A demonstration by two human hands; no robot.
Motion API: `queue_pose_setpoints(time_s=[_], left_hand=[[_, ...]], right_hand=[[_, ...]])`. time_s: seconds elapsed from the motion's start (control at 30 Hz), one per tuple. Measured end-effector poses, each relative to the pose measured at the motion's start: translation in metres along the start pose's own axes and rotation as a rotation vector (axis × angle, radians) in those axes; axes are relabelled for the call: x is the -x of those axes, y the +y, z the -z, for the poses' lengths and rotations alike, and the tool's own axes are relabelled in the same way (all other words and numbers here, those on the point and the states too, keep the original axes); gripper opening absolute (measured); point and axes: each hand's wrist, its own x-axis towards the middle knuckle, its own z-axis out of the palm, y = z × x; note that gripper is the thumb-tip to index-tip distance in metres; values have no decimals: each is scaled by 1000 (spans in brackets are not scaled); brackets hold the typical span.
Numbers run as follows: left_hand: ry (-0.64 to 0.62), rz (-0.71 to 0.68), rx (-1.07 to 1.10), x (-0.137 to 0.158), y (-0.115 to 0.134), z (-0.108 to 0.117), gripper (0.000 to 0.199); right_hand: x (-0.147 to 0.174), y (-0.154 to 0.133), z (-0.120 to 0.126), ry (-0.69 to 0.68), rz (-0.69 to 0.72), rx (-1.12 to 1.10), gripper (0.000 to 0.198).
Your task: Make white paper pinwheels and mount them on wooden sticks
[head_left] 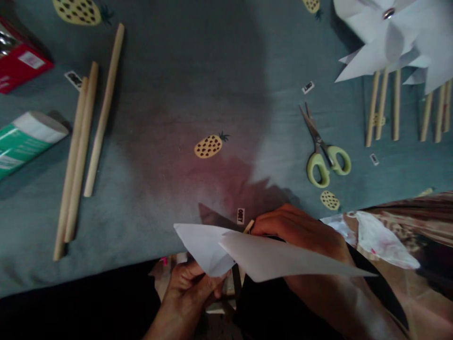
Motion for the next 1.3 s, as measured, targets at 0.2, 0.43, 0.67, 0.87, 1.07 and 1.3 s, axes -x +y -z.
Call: queue_pose_setpoints(time_s=[0.2,0.43,0.67,0.87,1.07,1.3], left_hand=[[-13,10,11,1,-2,2,50],[48,-7,-41,-1,1,-3,45],[32,-151,68,-3,5,-14,45],[-7,-216,122,-2,7,-19,51],[-68,-279,139,-3,8,-17,54],[-158,-312,108,-5,4,-16,34]], right_hand=[[0,-4,-1,21,-28,9,12],[-5,-6,-2,56,30,130,15],[-8,-7,-1,39,-121,132,12],[-15,-6,-1,-1,-217,154,13],[-26,-11,4,-28,-268,233,16],[-34,-20,8,-84,-320,295,22]])
